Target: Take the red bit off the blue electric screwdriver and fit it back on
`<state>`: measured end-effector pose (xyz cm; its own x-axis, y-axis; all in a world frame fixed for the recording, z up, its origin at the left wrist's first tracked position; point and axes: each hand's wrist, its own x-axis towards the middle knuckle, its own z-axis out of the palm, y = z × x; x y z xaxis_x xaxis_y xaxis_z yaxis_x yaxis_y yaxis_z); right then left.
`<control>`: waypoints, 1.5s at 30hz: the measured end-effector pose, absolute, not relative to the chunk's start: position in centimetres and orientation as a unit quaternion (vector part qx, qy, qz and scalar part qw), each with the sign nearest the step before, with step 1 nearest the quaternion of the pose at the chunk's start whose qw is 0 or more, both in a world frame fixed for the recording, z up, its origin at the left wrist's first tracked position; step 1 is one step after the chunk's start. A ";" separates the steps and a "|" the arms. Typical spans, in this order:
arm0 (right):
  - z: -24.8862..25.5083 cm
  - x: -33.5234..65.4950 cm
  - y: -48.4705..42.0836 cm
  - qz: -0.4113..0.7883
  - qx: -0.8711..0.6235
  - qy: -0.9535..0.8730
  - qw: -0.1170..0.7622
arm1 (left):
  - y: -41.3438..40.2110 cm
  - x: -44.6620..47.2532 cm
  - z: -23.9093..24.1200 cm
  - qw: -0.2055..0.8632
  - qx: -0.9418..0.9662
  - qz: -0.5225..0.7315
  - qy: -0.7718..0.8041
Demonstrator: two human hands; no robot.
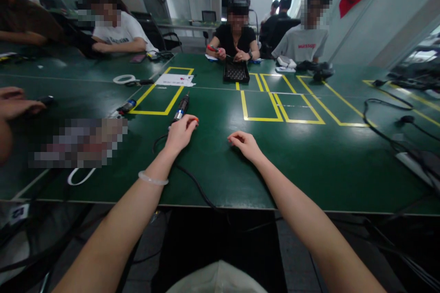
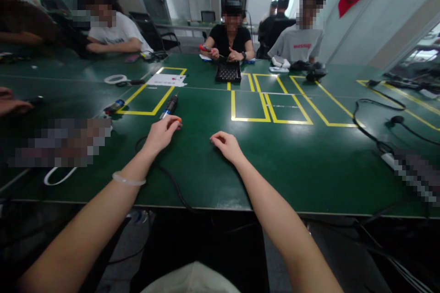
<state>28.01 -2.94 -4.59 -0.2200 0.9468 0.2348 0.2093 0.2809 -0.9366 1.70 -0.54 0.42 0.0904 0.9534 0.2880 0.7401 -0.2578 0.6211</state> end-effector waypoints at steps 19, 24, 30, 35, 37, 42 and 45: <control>-3.6 27.3 -3.9 0.556 -0.339 -0.602 0.462 | -2.9 7.6 -1.1 0.471 0.696 0.372 0.395; -4.2 27.2 -3.6 0.515 -0.348 -0.631 0.464 | -3.1 7.8 -1.8 0.462 0.717 0.359 0.378; -4.4 27.7 -3.4 0.457 -0.394 -0.659 0.449 | -2.3 5.6 -0.2 0.174 0.785 0.335 0.491; -4.3 28.0 -3.3 0.425 -0.403 -0.668 0.459 | -0.1 -0.1 1.1 -0.059 0.673 0.269 0.687; -4.3 28.1 -3.3 0.416 -0.409 -0.670 0.459 | 0.7 -2.1 0.8 -0.034 0.656 0.206 0.725; -4.4 28.1 -3.2 0.415 -0.425 -0.674 0.440 | 1.7 -3.7 -0.1 0.050 0.664 0.092 0.741; -4.3 28.1 -3.2 0.405 -0.423 -0.678 0.443 | 1.5 -3.3 -0.1 0.037 0.678 0.090 0.729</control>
